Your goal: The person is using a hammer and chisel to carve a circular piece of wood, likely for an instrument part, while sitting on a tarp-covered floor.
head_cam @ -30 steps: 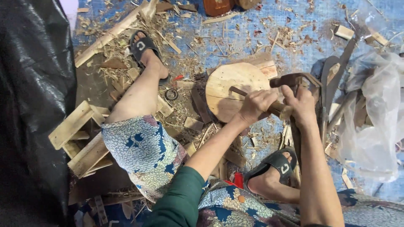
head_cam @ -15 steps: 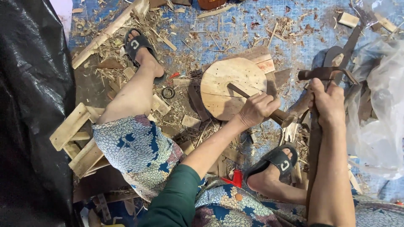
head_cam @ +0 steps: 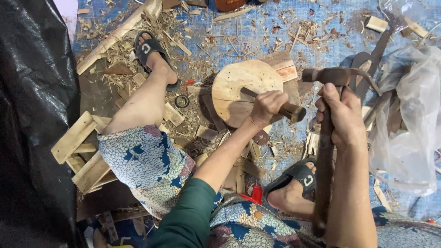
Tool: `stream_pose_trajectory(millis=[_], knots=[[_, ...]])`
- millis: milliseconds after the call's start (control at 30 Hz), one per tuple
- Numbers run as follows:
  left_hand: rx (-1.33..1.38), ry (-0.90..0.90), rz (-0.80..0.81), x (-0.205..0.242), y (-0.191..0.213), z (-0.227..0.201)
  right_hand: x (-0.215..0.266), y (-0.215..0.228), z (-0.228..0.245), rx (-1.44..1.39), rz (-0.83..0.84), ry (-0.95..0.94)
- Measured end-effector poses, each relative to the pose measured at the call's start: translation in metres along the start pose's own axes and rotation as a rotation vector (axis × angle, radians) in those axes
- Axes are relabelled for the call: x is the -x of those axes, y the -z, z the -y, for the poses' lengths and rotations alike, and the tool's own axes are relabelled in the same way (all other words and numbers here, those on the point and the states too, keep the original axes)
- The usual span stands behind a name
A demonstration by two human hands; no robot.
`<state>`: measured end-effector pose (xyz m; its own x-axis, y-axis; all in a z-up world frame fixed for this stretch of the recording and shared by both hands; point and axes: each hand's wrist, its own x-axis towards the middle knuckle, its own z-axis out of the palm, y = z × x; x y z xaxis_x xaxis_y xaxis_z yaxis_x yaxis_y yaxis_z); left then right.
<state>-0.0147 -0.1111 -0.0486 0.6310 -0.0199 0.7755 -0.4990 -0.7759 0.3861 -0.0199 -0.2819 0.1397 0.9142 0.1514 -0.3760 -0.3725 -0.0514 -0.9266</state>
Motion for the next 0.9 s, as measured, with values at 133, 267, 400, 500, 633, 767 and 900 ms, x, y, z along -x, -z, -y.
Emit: stream_pose_trajectory(millis=[133,267,400,500,633,767,900], knots=[[0.125,0.06,-0.033,-0.024,0.026,0.001,0.043,-0.015,0.022,-0.142,-0.084,0.059],[0.27,0.157,-0.1,-0.035,0.04,0.007,0.088,-0.014,0.022,-0.073,-0.322,0.356],[0.344,0.25,-0.086,-0.047,0.049,0.005,0.074,-0.032,-0.028,0.343,-0.434,0.05],[0.246,0.283,-0.226,-0.022,0.011,0.022,0.045,-0.038,-0.038,0.685,-0.335,0.578],[0.339,0.283,-0.186,-0.041,0.033,0.005,0.077,-0.042,0.005,0.583,-0.363,0.565],[0.249,0.249,-0.143,-0.037,0.037,0.003,0.055,-0.042,-0.031,0.361,-0.29,0.561],[0.231,0.29,-0.155,-0.045,0.054,-0.001,0.073,-0.052,-0.001,0.549,-0.216,0.606]])
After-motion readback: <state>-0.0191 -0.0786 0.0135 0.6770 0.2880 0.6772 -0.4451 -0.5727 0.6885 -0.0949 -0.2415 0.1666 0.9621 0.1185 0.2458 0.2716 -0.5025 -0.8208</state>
